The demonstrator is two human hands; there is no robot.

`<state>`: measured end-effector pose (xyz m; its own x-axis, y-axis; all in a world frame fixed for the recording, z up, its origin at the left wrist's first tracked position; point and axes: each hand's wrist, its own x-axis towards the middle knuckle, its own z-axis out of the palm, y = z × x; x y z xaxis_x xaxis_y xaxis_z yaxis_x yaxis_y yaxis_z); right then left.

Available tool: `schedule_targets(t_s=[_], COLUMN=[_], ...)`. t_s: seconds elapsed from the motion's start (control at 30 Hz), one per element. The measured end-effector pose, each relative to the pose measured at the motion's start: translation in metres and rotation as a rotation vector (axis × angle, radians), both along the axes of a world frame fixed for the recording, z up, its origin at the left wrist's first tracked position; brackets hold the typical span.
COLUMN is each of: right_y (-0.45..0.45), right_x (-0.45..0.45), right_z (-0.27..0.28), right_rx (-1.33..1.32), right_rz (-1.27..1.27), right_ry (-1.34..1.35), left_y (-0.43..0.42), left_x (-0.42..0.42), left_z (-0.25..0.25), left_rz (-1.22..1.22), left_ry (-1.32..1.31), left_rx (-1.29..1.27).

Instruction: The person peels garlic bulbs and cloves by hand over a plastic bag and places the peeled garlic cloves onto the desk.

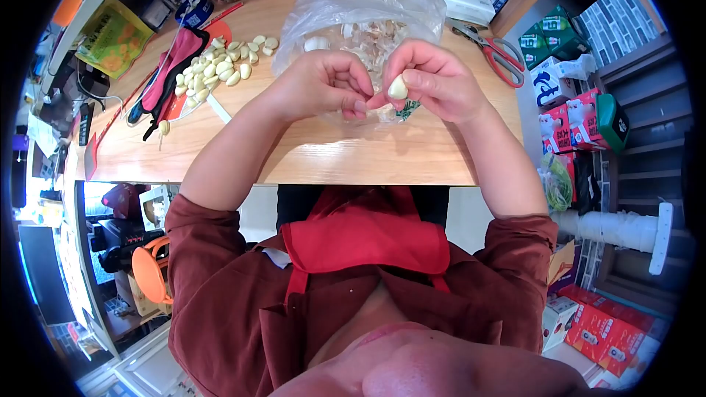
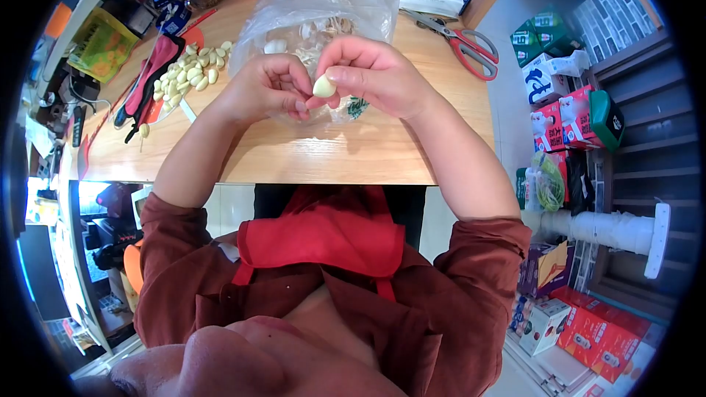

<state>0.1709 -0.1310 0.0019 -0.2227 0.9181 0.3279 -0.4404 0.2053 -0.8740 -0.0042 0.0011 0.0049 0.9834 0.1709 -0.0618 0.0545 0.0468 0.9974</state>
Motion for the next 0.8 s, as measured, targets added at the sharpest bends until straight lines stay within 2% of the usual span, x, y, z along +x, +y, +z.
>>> schedule_targets(t_s=[0.4, 0.6, 0.8], right_y=[0.0019, 0.002, 0.0023], right_x=[-0.007, -0.0004, -0.0005], right_z=[-0.0036, -0.0034, -0.0025], right_rx=[0.032, 0.026, 0.018], right_rz=[0.019, -0.035, -0.053], right_ry=[-0.097, 0.038, 0.039], left_y=[-0.0008, -0.0002, 0.0065], left_x=[0.0018, 0.0014, 0.0004], left_z=[-0.0033, 0.0021, -0.0036], left_rz=[0.013, 0.059, 0.051], left_ry=[-0.019, -0.02, -0.025], left_rx=[-0.031, 0.004, -0.001])
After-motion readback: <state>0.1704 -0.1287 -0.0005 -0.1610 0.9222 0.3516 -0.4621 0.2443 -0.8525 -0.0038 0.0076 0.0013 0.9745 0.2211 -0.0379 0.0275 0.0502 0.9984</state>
